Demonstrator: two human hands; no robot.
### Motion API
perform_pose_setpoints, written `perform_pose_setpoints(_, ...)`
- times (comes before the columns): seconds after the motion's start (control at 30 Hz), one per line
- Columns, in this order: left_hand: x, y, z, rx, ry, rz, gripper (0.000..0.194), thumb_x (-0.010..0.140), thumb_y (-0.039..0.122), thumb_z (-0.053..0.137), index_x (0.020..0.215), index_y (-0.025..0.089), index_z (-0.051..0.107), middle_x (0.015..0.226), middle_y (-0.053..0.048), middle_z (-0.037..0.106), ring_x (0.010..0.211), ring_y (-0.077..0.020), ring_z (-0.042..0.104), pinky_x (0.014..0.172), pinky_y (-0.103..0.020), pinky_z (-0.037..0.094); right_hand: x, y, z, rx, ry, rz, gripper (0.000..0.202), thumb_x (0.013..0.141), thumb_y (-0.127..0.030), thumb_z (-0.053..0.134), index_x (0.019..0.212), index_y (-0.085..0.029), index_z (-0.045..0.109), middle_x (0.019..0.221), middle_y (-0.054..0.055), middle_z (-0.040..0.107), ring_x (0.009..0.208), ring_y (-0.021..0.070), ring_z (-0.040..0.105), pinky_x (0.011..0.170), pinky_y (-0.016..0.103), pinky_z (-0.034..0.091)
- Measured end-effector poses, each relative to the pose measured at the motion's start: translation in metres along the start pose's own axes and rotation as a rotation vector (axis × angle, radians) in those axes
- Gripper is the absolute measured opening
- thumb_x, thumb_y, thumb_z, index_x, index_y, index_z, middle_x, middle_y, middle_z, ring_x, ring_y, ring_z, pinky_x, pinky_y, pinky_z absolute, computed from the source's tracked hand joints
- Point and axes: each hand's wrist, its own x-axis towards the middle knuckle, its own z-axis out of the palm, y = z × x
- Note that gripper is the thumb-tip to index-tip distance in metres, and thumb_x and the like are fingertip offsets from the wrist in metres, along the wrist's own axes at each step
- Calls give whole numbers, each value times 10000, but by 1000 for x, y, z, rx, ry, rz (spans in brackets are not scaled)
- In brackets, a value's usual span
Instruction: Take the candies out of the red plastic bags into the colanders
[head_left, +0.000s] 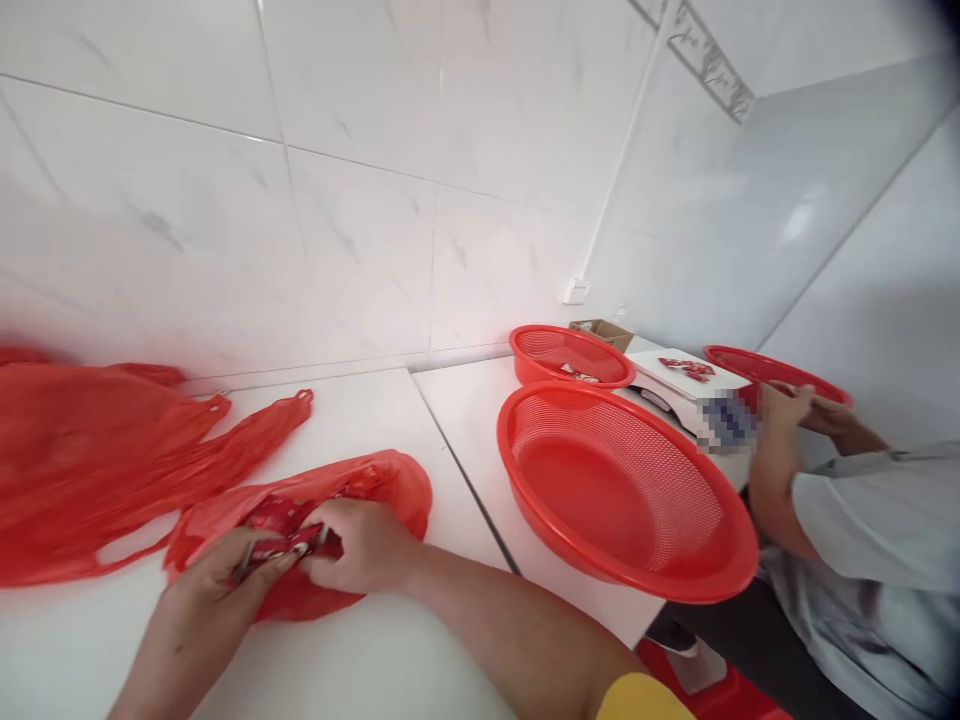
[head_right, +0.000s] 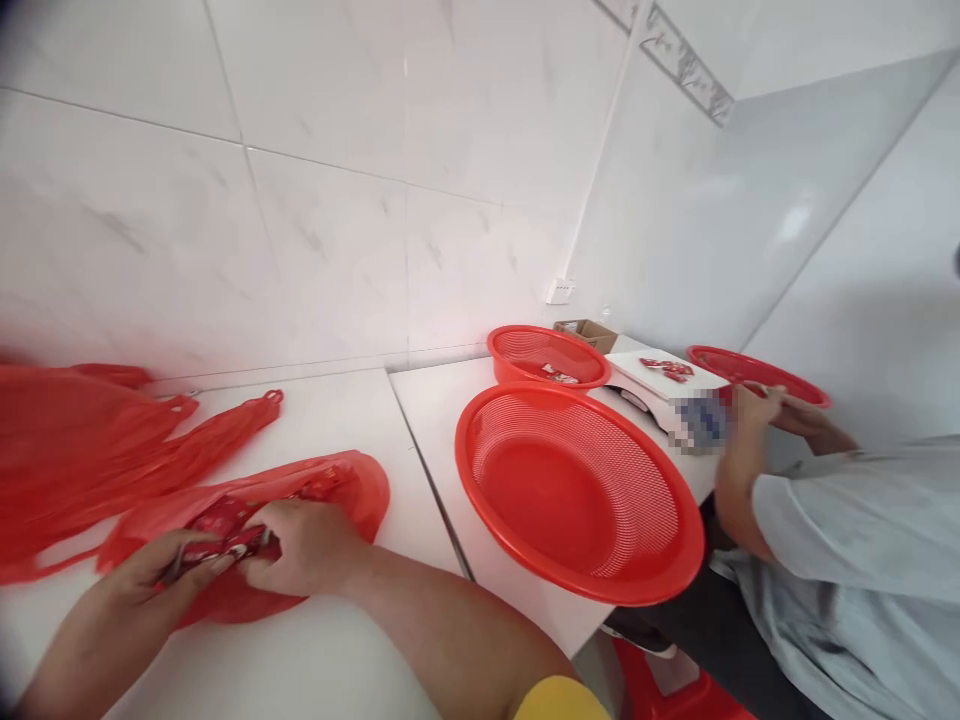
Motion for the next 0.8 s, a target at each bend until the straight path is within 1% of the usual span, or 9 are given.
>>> perform_pose_setpoints(0.07,-3,13,-5,-46,-96,-38,172,702,398,603,740,239,657,676,36,680,605,-160,626,507,-213,475,-1,0,2,-2,4,-19,216,716,-230,615,928,-221,575,914,-6,654,800,139,614,707,232,464)
perform_pose_setpoints(0.17,-8,26,-7,-114,-106,-2,153,743,358,579,716,221,641,685,15,665,631,-160,615,568,-239,483,-3,1,4,10,19,-40,177,713,-182,585,888,-208,570,860,-3,643,751,132,597,670,228,447)
perform_pose_setpoints(0.23,-11,29,-5,-134,-79,2,133,754,339,586,731,220,641,693,8,661,645,-160,613,605,-255,494,-3,2,4,15,40,-44,159,713,-166,569,868,-203,565,816,-5,630,717,127,581,645,227,435)
perform_pose_setpoints(0.3,-12,28,-2,-165,-40,-5,148,744,323,610,848,232,660,789,-6,685,727,-173,633,681,-281,513,-3,4,5,5,67,-26,145,702,-165,568,841,-201,554,773,-10,614,677,125,559,619,229,421)
perform_pose_setpoints(0.37,-12,24,1,-185,-8,2,282,728,316,632,1001,246,648,949,-27,689,842,-192,640,775,-321,516,-3,6,5,-19,93,3,134,676,-158,574,797,-201,535,727,-19,593,635,121,531,585,228,400)
perform_pose_setpoints(0.47,-13,21,1,-196,-25,1,366,737,320,625,1098,257,619,1044,-42,665,926,-207,624,853,-365,494,-3,8,5,-35,103,23,135,654,-128,560,758,-201,511,688,-30,572,596,109,502,553,222,376)
perform_pose_setpoints(0.6,-14,24,-2,-266,-87,-70,319,780,298,575,1095,264,612,913,-18,664,850,-181,610,792,-324,484,-2,6,4,-1,75,32,104,686,-118,535,745,-199,508,669,-32,560,581,103,488,545,222,379)
perform_pose_setpoints(0.7,-14,29,-6,-276,-111,-94,121,786,279,554,872,235,626,763,12,623,708,-146,561,646,-261,445,-3,3,2,59,31,53,80,711,-133,536,750,-200,518,661,-33,554,576,103,489,542,227,391)
perform_pose_setpoints(0.8,-14,32,-10,-282,-96,-131,76,780,276,555,746,211,573,677,29,567,633,-128,505,571,-239,392,-4,-2,0,189,-15,90,136,726,-174,569,858,-204,549,751,-23,602,639,113,542,581,238,434)
